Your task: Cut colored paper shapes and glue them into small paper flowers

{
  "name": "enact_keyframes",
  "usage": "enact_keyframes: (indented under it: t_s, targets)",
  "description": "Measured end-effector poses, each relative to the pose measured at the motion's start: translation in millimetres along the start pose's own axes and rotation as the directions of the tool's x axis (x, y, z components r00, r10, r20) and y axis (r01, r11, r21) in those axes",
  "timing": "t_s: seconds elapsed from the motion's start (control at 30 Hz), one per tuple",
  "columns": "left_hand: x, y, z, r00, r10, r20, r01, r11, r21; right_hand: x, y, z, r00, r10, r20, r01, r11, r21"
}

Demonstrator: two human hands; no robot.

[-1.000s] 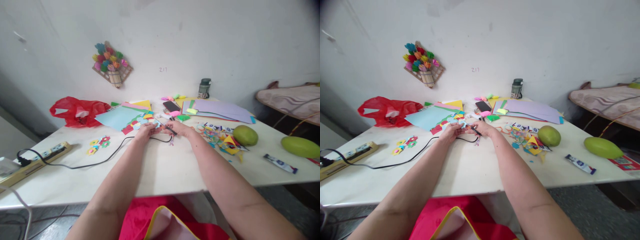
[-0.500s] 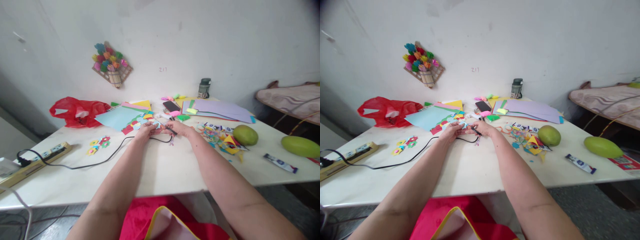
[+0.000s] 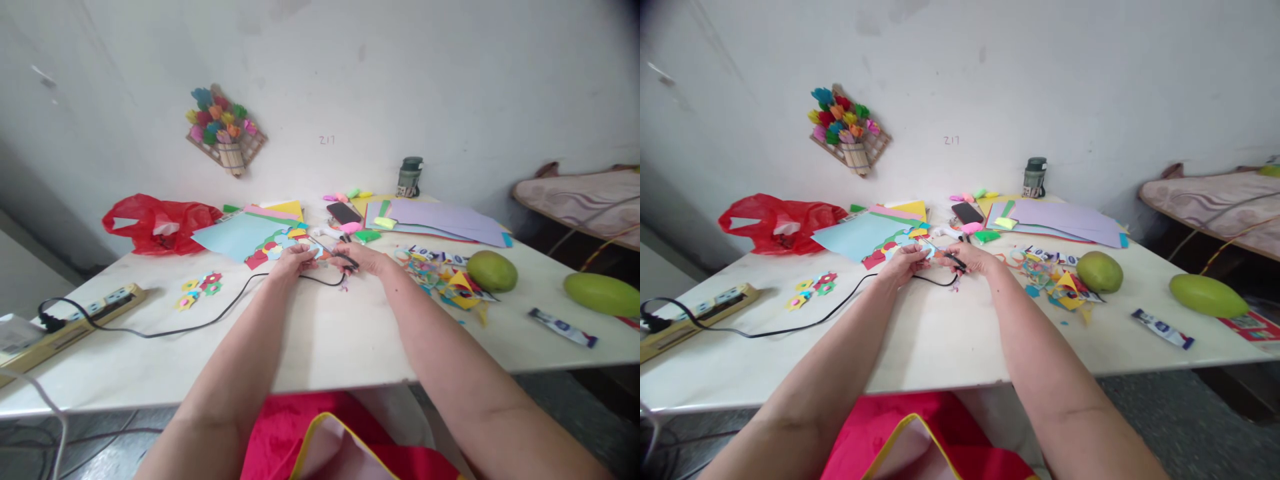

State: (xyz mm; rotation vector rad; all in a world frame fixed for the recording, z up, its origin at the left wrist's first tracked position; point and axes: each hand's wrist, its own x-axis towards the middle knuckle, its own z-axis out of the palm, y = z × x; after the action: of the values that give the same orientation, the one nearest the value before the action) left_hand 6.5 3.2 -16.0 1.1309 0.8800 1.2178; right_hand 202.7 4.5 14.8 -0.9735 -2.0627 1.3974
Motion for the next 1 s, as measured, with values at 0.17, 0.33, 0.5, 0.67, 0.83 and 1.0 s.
enact_keyframes:
  t_s: [0.17,0.33,0.5,0.67,0.83,1.0]
  targets:
    - [1.2,-1.4,-0.6,1.000,0.002,-0.012,-0.002,1.000,-0.016,3.1,5.5,-2.1,1.000,-0.018,0.004,0.018,1.000,0.014]
    - [0.8,-0.9,0.4,1.000,-0.001,-0.016,0.000,1.000,-0.026,3.9,6.6,-2.6,0.999,-0.035,0.032,0.034,0.999,0.018]
    - [0.4,-1.0,0.9,1.000,0.006,-0.017,-0.007,0.999,-0.031,-2.7,-4.1,0.3,0.999,-0.033,0.008,0.034,0.998,-0.044]
    - [-0.5,-0.1,1.7,1.000,0.006,-0.022,-0.007,0.998,-0.054,-5.8,-11.3,2.6,1.000,0.003,-0.008,-0.003,0.996,-0.092]
    - [-1.2,0.9,2.7,0.999,0.000,-0.045,-0.002,0.998,-0.060,-4.2,-8.0,2.1,1.000,-0.006,-0.018,0.004,0.996,-0.094]
    - [-2.2,2.2,4.3,0.999,-0.007,-0.051,0.004,0.998,-0.067,-4.6,-7.4,2.8,1.000,-0.010,-0.021,0.009,0.997,-0.071]
